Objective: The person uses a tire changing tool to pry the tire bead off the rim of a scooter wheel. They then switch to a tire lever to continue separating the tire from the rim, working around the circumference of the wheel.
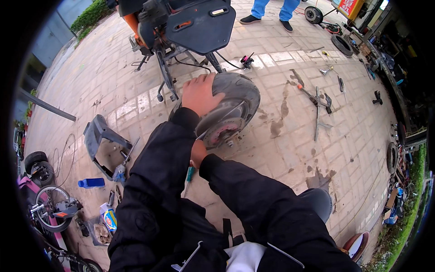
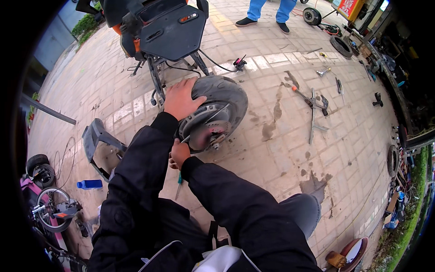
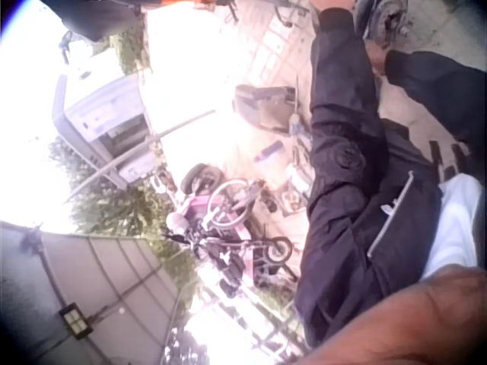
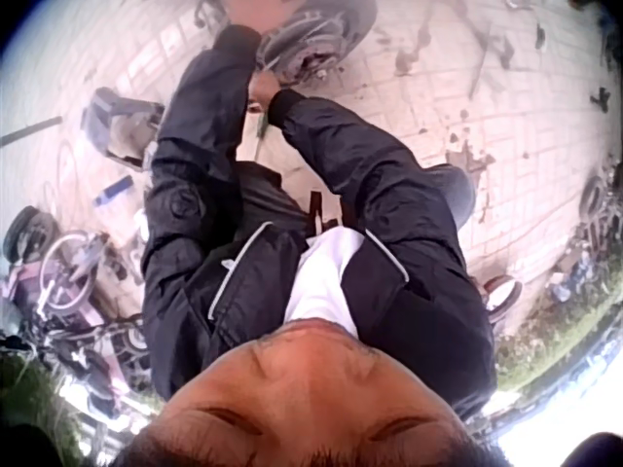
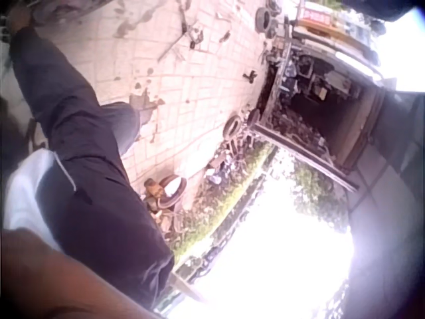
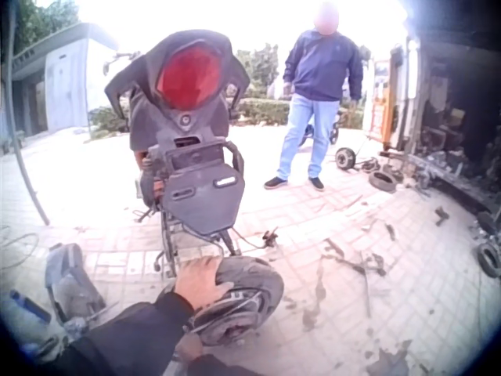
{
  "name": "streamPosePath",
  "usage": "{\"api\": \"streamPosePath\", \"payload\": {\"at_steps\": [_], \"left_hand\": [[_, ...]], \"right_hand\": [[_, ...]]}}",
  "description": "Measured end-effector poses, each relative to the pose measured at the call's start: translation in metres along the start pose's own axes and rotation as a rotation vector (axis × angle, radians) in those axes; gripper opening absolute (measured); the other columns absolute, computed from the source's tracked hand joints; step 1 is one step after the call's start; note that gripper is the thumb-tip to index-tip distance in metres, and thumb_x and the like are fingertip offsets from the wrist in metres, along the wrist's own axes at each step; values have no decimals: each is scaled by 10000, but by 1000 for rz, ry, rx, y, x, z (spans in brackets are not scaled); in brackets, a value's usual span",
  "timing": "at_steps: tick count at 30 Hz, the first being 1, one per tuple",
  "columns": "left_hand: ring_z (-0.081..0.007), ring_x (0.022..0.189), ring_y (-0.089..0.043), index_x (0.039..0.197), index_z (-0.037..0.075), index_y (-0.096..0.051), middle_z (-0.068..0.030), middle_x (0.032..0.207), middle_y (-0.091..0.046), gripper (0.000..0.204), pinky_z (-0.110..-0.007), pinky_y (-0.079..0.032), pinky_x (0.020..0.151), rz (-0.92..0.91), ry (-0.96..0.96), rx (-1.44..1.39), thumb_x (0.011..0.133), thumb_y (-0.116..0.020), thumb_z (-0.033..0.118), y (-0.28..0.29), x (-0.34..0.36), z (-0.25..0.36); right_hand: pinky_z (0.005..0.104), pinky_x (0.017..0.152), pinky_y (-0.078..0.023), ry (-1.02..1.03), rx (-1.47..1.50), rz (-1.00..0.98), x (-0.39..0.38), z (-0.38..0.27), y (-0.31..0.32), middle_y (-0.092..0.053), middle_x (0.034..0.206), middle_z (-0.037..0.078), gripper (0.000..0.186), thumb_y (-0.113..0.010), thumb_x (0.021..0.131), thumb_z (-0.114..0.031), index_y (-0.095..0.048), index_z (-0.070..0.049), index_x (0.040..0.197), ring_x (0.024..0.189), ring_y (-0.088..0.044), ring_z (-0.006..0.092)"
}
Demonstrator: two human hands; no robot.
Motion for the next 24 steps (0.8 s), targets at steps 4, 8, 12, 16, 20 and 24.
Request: {"api": "streamPosePath", "payload": {"at_steps": [4, 8, 12, 16, 20, 24], "left_hand": [[-326, 1051, -578, 1238, 92, -535, -134, 1116, -603, 620, -465, -385, 929, -9, -2, 6, 727, -681, 413, 0, 2, 2], [-321, 1062, -573, 1239, 94, -537, -132, 1131, -605, 625, -460, -378, 939, 24, -27, 14, 727, -681, 423, 0, 1, 4], [-325, 1063, -571, 1230, 90, -546, -135, 1150, -603, 619, -456, -363, 958, 40, -32, 19, 731, -675, 432, 3, -6, -9], [-323, 1095, -554, 1223, 81, -556, -135, 1169, -596, 608, -454, -341, 984, 58, -52, -33, 741, -663, 437, -2, 0, 8], [-335, 1207, -422, 1217, 65, -559, -147, 1240, -529, 524, -477, -294, 1010, 189, -251, -72, 786, -651, 349, 21, -26, 0], [-340, 1001, -535, 980, 72, -642, -130, 1003, -589, 241, -446, -427, 852, -10, -230, -81, 799, -636, 231, 19, -90, 26]], "right_hand": [[345, 427, -338, 28, -111, 159, 11, 11, 25, -495, 680, 79, 545, -294, 966, -594, -441, -69, 953, 453, -373, 168], [342, 387, -314, 73, -89, 254, 5, 9, 28, -503, 673, 135, 563, -325, 971, -574, -430, -21, 973, 415, -367, 177], [345, 381, -312, 14, -153, 219, -15, 4, 26, -495, 633, 128, 492, -444, 957, -515, -453, -23, 948, 413, -381, 176], [340, 359, -294, 123, -187, 213, -13, 0, 55, -458, 543, 83, 449, -564, 916, -471, -503, -44, 787, 370, -377, 174], [322, 328, -285, 223, -238, 185, -20, -10, 32, -475, 521, 52, 425, -631, 881, -430, -553, -60, 687, 346, -403, 155], [336, 333, -245, 181, -291, 205, -23, -15, 68, -500, 537, 78, 467, -673, 849, -428, -557, -33, 627, 349, -399, 162]]}}
Point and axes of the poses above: each hand's wrist, its own x-axis towards the middle knuckle, its own y-axis out of the back of the hand, z = x × y, the point moved 8 cm from there along x, towards the middle knuckle
